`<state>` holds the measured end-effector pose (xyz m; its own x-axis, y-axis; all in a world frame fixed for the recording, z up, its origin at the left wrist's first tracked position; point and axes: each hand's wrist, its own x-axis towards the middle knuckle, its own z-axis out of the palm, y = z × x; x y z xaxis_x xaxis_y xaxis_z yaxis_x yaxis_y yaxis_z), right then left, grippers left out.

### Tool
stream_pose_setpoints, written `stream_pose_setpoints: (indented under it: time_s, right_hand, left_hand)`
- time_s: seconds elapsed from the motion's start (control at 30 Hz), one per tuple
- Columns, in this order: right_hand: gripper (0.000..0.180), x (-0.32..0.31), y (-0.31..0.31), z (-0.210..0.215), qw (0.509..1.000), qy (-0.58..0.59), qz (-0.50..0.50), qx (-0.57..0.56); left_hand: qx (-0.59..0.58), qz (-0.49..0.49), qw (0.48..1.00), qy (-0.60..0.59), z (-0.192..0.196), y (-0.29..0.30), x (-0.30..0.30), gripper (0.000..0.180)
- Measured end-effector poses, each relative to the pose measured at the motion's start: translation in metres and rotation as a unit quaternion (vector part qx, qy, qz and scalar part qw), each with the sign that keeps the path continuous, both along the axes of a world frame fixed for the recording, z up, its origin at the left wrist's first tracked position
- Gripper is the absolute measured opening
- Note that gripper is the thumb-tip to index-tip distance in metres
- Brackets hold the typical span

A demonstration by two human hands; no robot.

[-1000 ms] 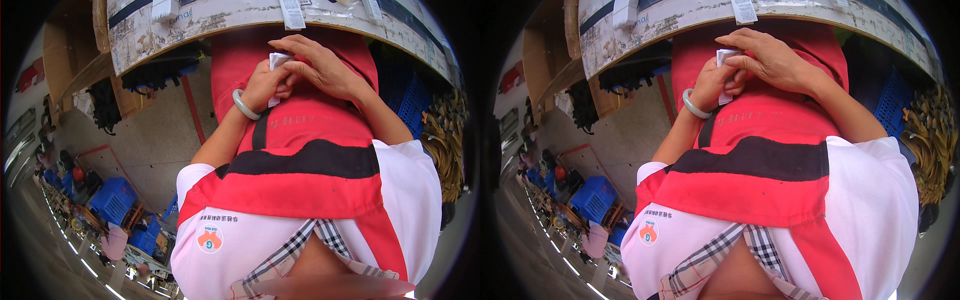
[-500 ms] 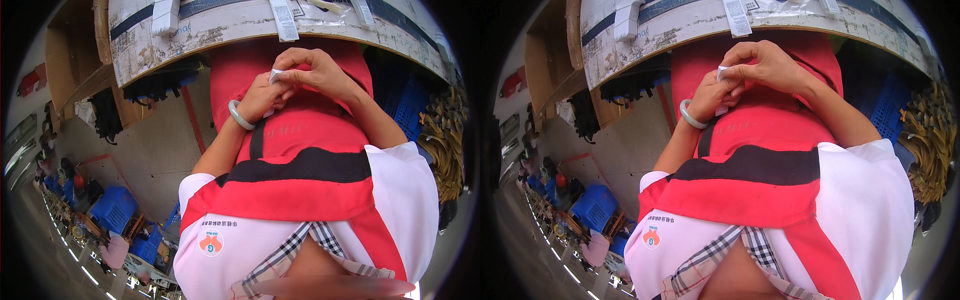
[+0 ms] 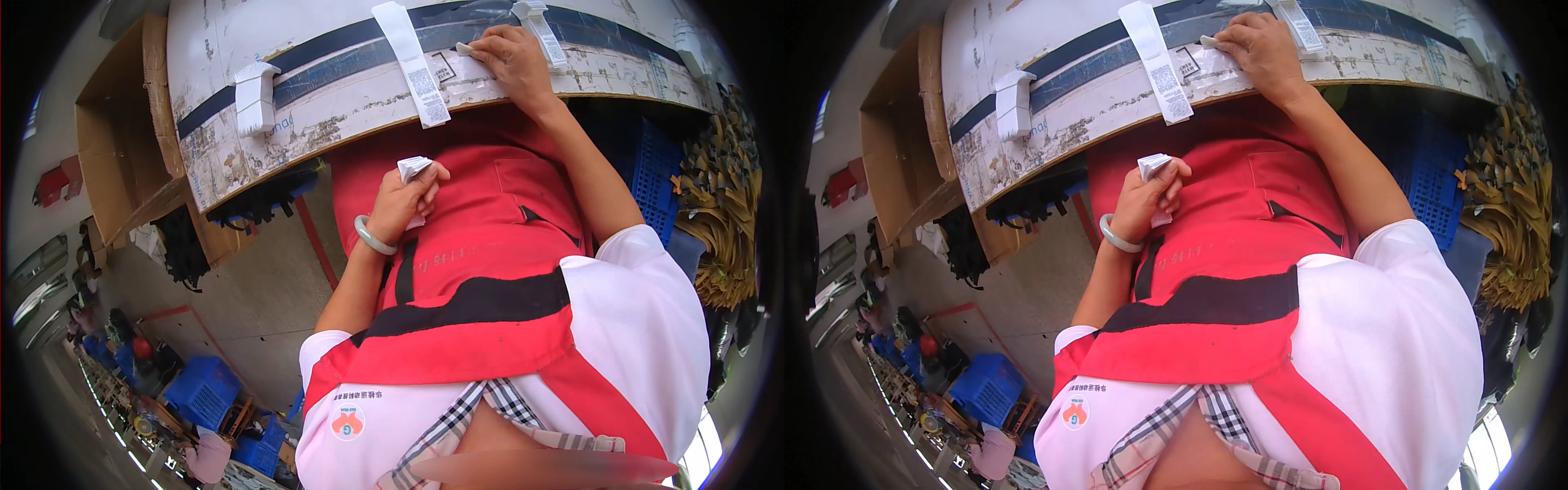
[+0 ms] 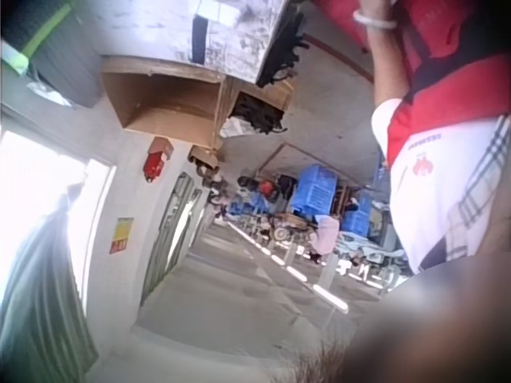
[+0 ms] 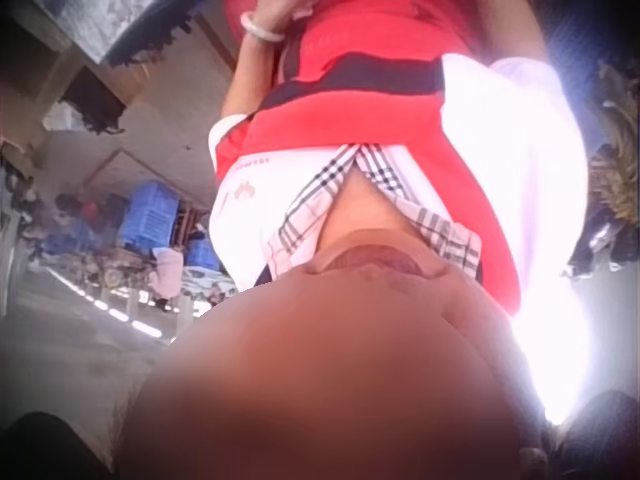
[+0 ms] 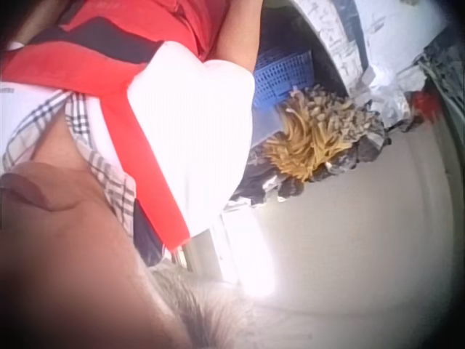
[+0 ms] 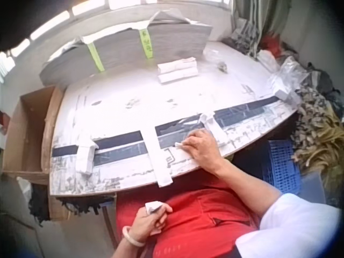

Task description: Sorting and stacking small white printed labels/tags on a workbench.

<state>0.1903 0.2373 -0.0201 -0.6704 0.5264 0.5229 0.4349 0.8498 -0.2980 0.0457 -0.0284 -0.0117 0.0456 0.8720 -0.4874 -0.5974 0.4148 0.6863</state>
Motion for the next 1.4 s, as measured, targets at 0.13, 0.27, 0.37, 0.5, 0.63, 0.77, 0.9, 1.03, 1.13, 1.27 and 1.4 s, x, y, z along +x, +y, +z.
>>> stream_pose_setpoints:
  time_s: [0.13, 0.27, 0.37, 0.5, 0.63, 0.77, 0.9, 1.03, 1.13, 1.27, 1.4]
  right_hand:
    - [0.012, -0.004, 0.003, -0.003, 0.994, 0.038, 0.028, -0.095]
    - [0.013, -0.004, 0.0, -0.001, 0.99, 0.061, 0.026, -0.123]
    - [0.013, -0.003, 0.0, 0.0, 0.987, 0.059, 0.026, -0.146]
    - [0.015, -0.008, -0.009, 0.012, 0.947, 0.104, -0.012, -0.305]
    - [0.021, -0.004, 0.005, 0.007, 0.881, 0.139, -0.039, -0.45]
    - [0.023, -0.01, 0.004, 0.01, 0.822, 0.18, -0.032, -0.539]
    - [0.021, -0.007, -0.006, 0.012, 0.817, 0.212, -0.046, -0.535]
    - [0.022, 0.009, -0.016, 0.023, 0.956, 0.016, -0.098, -0.277]
    - [0.017, 0.008, -0.016, 0.024, 0.975, 0.014, -0.021, -0.222]
    - [0.02, -0.009, -0.006, 0.021, 0.998, -0.034, 0.054, 0.012]
    - [0.005, -0.02, -0.007, 0.042, 0.997, -0.002, 0.049, -0.067]
  left_hand:
    - [-0.001, 0.013, 1.0, 0.0, -0.004, -0.001, 0.0, 0.024]
    - [-0.003, 0.025, 1.0, 0.008, -0.008, 0.0, -0.002, 0.023]
    - [-0.005, 0.027, 1.0, 0.009, -0.009, 0.002, -0.002, 0.023]
    - [-0.006, 0.041, 0.999, 0.008, -0.009, 0.002, -0.001, 0.022]
    - [-0.011, 0.041, 0.999, 0.013, -0.01, 0.002, 0.001, 0.022]
    - [-0.009, 0.038, 0.999, 0.012, -0.012, 0.002, 0.001, 0.022]
    - [-0.012, 0.036, 0.999, 0.01, -0.013, 0.002, 0.002, 0.021]
    - [-0.017, 0.041, 0.999, 0.01, -0.015, -0.001, 0.002, 0.021]
    - [-0.018, 0.033, 0.999, 0.014, -0.015, 0.0, 0.002, 0.021]
    - [-0.021, 0.019, 0.999, 0.021, -0.016, 0.003, 0.005, 0.02]
    - [-0.017, 0.021, 0.999, 0.029, -0.018, 0.002, 0.006, 0.021]
